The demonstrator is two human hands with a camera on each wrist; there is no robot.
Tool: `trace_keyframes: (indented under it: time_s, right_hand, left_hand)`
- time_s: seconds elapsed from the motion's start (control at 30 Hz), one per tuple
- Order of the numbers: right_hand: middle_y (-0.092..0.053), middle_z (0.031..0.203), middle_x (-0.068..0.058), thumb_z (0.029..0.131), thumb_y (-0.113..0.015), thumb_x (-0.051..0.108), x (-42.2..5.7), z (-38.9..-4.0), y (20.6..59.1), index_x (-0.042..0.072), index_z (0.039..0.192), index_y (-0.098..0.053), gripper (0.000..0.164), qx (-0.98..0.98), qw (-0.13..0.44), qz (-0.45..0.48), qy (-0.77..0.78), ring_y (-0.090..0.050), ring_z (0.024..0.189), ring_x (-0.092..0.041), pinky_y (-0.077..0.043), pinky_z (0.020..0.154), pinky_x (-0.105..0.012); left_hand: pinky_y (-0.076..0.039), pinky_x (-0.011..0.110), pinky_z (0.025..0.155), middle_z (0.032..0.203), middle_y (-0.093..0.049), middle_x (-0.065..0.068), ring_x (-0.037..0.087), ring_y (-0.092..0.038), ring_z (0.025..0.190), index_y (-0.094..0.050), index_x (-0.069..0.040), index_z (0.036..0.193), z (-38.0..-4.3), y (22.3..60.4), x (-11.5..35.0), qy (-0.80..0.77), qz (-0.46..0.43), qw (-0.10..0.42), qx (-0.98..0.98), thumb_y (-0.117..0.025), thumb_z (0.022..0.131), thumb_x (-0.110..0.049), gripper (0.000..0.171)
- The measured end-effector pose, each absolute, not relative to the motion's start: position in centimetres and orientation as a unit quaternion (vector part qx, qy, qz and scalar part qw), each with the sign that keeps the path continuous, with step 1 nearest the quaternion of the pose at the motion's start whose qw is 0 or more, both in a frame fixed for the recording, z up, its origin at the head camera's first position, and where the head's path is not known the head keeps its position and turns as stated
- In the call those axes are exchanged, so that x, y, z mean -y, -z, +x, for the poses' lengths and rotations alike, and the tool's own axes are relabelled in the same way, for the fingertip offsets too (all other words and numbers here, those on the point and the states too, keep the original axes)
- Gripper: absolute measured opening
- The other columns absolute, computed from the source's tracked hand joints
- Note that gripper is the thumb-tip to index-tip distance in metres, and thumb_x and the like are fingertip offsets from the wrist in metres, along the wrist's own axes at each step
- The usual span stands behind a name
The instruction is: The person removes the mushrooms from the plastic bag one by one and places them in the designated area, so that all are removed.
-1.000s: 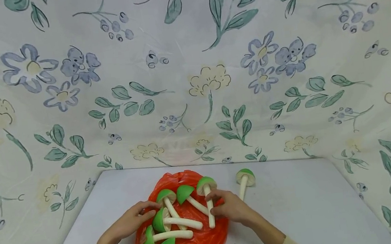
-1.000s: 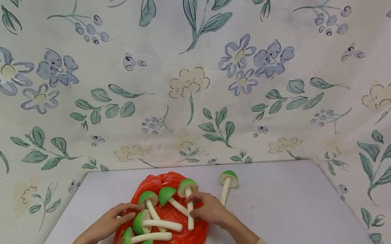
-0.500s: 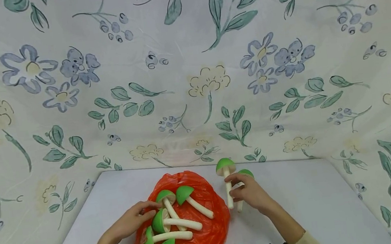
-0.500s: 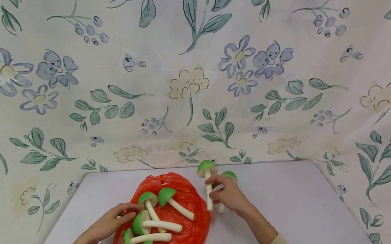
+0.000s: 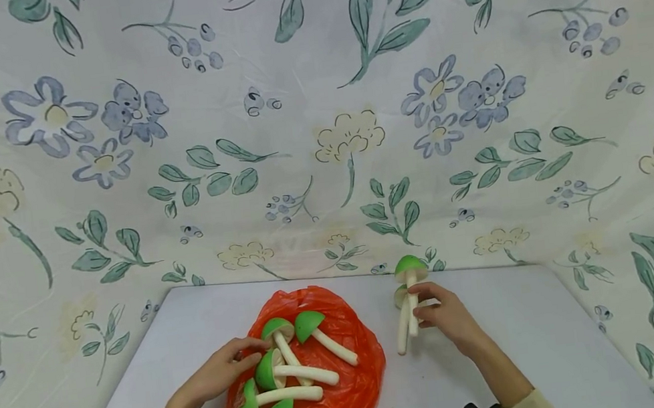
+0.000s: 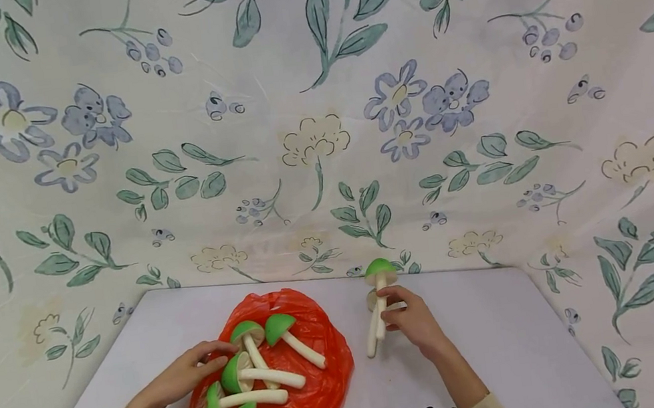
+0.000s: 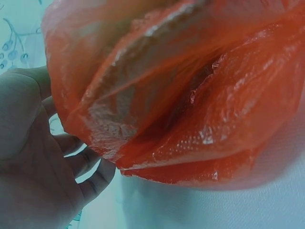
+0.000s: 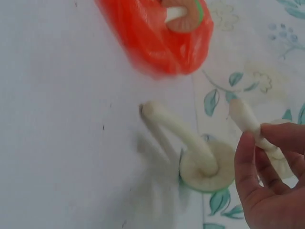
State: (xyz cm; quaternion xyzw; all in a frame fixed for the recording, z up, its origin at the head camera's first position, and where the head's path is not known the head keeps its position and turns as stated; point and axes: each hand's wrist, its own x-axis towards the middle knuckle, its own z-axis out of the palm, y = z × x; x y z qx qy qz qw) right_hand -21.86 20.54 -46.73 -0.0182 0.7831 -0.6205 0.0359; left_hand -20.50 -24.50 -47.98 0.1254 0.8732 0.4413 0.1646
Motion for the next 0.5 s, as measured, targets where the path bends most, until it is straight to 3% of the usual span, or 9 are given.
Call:
trace_keyframes:
  time_s: [0.5]
  right_hand:
    - [-0.054, 0.117, -0.024, 0.090, -0.059, -0.007, -24.4, -22.2, 49.6, -0.004, 0.132, -0.053, 0.042, -0.797, 0.021, 0.072, 0.600, -0.061, 0.091, -0.024, -0.056, 0.076, -0.035]
  left_hand:
    - [-0.041, 0.064, 0.101, 0.137, -0.057, 0.011, 0.036, -0.047, 0.128, -0.068, -0.019, 0.128, -20.6, 48.1, 24.8, -0.437, 0.125, 0.168, -0.875, -0.057, 0.103, -0.033, 0.031]
